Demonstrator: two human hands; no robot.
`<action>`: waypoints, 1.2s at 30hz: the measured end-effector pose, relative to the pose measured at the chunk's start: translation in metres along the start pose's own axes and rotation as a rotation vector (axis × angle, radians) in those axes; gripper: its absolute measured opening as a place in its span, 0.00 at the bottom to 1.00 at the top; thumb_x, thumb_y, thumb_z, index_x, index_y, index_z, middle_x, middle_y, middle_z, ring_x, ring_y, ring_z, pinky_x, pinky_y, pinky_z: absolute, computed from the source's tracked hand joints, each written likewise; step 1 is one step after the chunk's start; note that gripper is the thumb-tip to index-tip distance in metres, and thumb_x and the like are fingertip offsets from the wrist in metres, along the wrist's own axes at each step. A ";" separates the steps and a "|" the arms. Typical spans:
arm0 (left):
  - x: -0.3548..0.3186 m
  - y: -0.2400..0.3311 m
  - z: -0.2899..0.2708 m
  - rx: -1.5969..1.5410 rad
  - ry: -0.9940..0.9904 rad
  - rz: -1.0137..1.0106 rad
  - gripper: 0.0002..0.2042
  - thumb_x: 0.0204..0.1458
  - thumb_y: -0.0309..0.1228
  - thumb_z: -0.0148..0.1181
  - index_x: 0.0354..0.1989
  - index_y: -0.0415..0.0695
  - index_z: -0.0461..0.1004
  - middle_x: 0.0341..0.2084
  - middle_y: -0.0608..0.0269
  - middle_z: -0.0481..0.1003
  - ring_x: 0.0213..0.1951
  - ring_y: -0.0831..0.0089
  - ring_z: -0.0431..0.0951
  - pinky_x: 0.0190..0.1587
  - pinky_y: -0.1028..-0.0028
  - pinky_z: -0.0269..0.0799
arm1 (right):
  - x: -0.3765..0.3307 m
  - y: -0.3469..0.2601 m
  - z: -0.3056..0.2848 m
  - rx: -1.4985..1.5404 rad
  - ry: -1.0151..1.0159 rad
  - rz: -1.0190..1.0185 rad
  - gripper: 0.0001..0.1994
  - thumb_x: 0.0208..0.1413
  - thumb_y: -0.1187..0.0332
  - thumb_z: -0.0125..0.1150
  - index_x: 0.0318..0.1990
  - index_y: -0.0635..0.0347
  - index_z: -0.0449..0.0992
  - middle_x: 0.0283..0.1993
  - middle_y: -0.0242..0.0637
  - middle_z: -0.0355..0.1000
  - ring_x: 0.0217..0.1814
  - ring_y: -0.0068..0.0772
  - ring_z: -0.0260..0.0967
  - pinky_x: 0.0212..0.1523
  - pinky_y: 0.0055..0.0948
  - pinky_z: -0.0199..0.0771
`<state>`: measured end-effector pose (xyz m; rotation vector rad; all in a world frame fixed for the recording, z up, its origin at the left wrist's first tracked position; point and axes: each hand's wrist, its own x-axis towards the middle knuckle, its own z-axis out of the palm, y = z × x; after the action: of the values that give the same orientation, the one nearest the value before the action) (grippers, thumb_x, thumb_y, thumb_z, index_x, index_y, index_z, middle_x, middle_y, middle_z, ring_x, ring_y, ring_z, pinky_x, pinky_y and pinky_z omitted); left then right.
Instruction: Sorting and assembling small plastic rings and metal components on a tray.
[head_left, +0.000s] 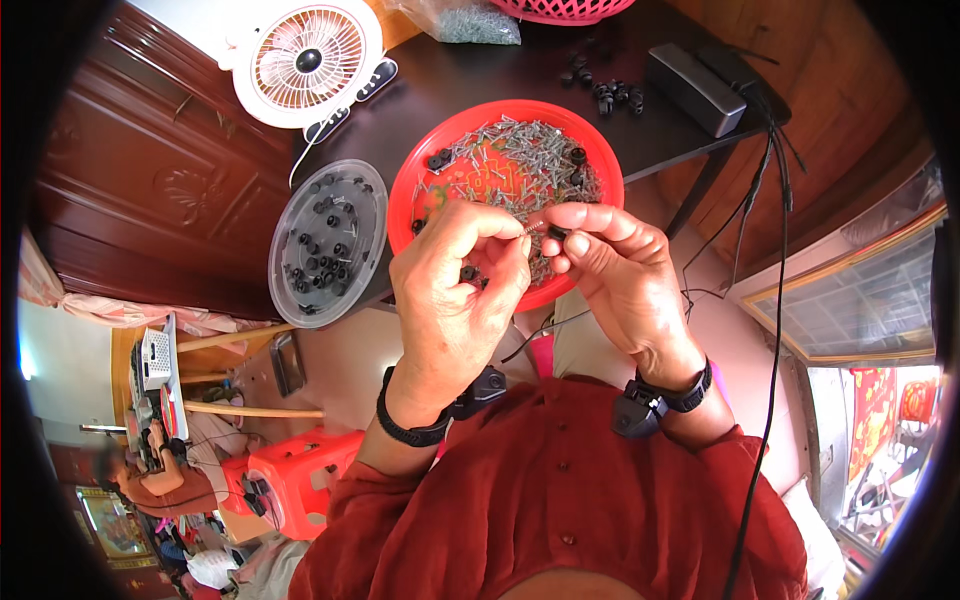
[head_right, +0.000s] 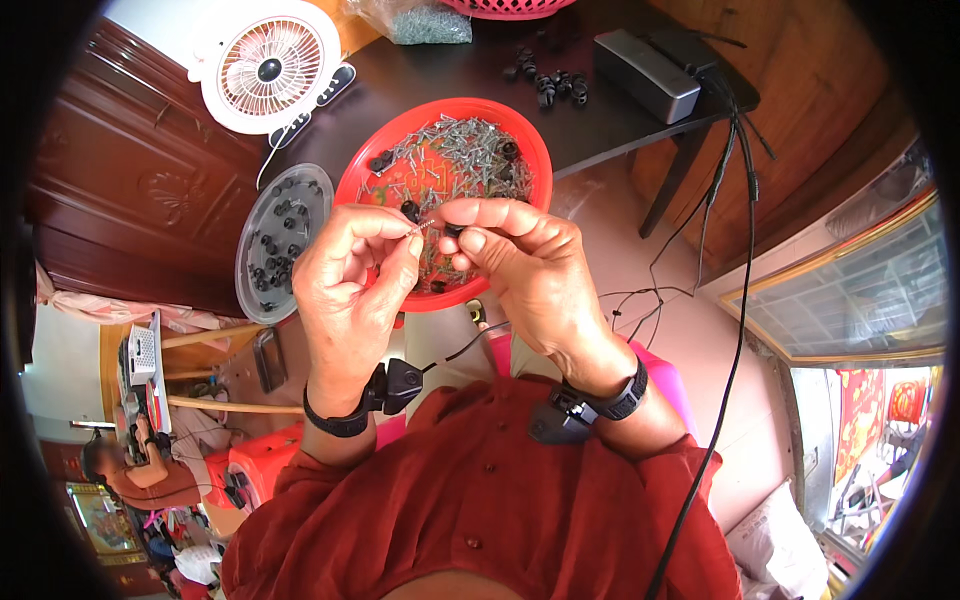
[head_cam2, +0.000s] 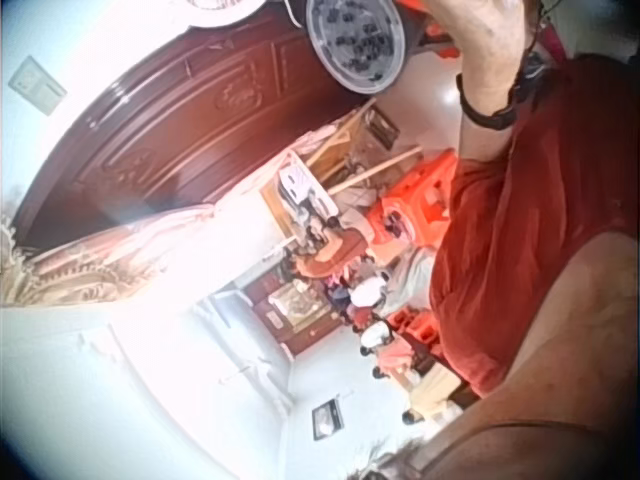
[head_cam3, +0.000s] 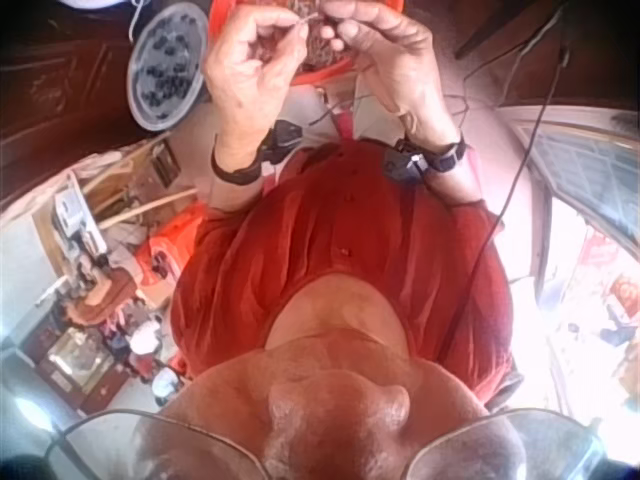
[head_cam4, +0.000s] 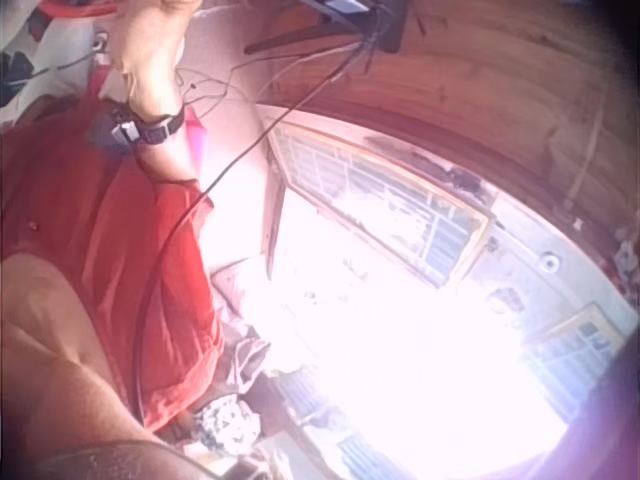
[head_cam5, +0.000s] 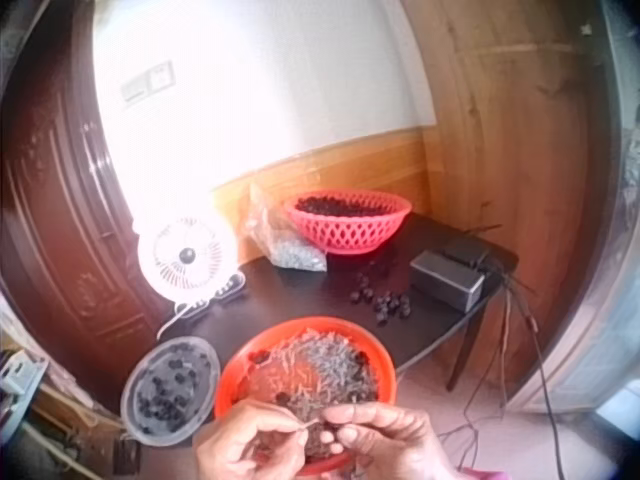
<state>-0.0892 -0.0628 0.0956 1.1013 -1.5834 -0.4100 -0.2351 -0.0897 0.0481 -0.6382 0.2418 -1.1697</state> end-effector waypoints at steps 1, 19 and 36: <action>0.000 0.001 -0.002 0.013 -0.020 -0.005 0.06 0.41 0.14 0.58 0.26 0.37 0.69 0.21 0.64 0.71 0.20 0.80 0.72 0.23 0.81 0.67 | -0.002 0.000 -0.002 -0.177 0.002 -0.027 0.11 0.55 0.79 0.51 0.46 0.65 0.72 0.41 0.40 0.73 0.42 0.24 0.70 0.44 0.22 0.72; -0.001 0.012 -0.011 0.110 -0.221 -0.055 0.08 0.39 0.12 0.55 0.28 0.37 0.70 0.22 0.61 0.70 0.22 0.76 0.74 0.23 0.79 0.70 | -0.012 0.001 0.006 -0.539 -0.039 -0.161 0.11 0.52 0.84 0.53 0.43 0.67 0.70 0.40 0.35 0.72 0.40 0.22 0.71 0.43 0.22 0.73; 0.003 0.018 -0.013 0.208 -0.278 -0.042 0.08 0.40 0.12 0.54 0.28 0.37 0.72 0.22 0.67 0.70 0.22 0.85 0.70 0.24 0.84 0.66 | -0.017 0.000 0.004 -0.661 -0.010 -0.138 0.09 0.52 0.82 0.55 0.40 0.66 0.74 0.37 0.30 0.72 0.39 0.17 0.68 0.41 0.18 0.71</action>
<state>-0.0849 -0.0523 0.1147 1.2800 -1.8830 -0.4488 -0.2397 -0.0723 0.0486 -1.2535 0.5947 -1.2167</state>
